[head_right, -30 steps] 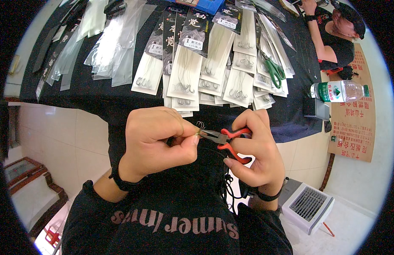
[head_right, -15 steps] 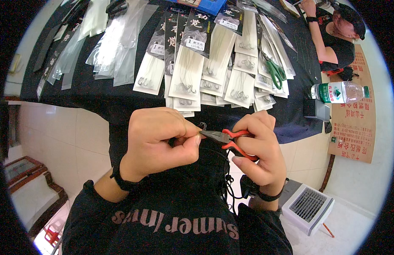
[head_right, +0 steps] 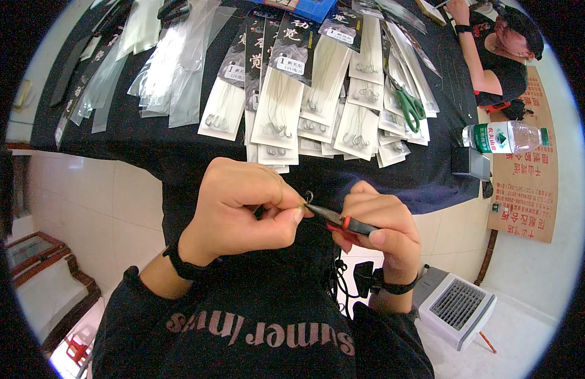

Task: The person picks up a fishing hook and line, trims the excess line with shears, and then slides the assembly into a plastic sleeve.

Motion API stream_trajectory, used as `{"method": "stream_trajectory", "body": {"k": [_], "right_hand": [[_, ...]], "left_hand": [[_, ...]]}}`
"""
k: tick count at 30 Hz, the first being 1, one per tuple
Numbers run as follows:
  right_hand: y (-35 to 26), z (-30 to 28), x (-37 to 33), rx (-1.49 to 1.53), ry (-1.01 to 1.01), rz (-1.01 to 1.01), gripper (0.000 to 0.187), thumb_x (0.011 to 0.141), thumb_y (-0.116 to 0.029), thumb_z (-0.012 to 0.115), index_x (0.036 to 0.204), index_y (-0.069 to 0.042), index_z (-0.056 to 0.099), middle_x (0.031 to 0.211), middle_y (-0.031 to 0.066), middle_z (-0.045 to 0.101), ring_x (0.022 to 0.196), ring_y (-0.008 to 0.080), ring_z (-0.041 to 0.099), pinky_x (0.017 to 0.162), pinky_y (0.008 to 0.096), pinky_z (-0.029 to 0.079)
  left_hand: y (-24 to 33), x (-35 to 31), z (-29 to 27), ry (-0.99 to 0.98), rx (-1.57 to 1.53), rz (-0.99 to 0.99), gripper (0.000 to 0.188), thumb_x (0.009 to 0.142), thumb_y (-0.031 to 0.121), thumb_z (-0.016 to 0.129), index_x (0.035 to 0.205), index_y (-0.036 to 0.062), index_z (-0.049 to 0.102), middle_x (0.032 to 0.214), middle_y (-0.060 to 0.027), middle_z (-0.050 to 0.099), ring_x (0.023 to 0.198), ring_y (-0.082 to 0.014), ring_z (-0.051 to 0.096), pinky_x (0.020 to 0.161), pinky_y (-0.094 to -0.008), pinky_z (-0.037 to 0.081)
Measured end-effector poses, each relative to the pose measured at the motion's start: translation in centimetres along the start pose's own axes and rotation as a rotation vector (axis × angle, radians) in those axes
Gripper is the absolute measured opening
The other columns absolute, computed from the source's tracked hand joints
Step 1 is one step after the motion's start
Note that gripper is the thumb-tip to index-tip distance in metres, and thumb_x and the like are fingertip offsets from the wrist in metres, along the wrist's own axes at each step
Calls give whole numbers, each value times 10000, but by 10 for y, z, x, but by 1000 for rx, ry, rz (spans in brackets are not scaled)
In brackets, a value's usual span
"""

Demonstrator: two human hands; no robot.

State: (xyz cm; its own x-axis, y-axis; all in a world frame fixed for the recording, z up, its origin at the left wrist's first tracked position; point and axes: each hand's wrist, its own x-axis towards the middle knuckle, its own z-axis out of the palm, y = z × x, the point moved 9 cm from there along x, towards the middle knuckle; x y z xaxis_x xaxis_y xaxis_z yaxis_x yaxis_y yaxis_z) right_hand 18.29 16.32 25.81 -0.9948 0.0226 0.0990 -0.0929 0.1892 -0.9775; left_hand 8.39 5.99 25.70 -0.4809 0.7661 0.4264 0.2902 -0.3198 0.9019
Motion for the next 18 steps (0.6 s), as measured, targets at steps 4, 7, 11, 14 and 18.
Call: {"method": "stream_trajectory", "body": {"k": [4,7,11,14,18], "right_hand": [[4,1,-1,129,-29,14,455,800,-391,443,490,-96,290,469,60,442,434,200,420,584,339,241],[5,1,-2,152,-40,7,462,807,-396,442,484,-102,291,458,51,420,431,199,420,572,341,235],[4,2,-2,143,-33,-30,469,816,-400,439,483,-103,293,459,47,418,435,198,424,572,341,236],[3,0,-3,144,-4,-46,475,822,-402,439,480,-104,300,460,51,422,435,199,424,577,340,237],[5,-1,-3,186,-9,-48,470,812,-399,444,474,-103,304,458,64,429,430,205,424,581,340,243]], "left_hand": [[-1,1,3,-28,-35,-30,36,645,6,685,669,28,671,540,-46,584,428,-96,520,429,-222,381],[0,2,4,-38,-46,-31,32,647,3,685,668,23,673,535,-43,583,423,-88,513,424,-218,375],[-1,2,4,-34,-65,-58,26,652,2,684,669,19,675,530,-41,580,421,-78,504,423,-214,370],[-2,2,5,-42,-100,-91,18,661,3,682,674,15,679,527,-40,579,422,-66,498,423,-210,366],[-1,3,7,-67,-109,-89,15,664,5,681,676,14,681,516,-34,570,419,-62,493,423,-208,363]]}}
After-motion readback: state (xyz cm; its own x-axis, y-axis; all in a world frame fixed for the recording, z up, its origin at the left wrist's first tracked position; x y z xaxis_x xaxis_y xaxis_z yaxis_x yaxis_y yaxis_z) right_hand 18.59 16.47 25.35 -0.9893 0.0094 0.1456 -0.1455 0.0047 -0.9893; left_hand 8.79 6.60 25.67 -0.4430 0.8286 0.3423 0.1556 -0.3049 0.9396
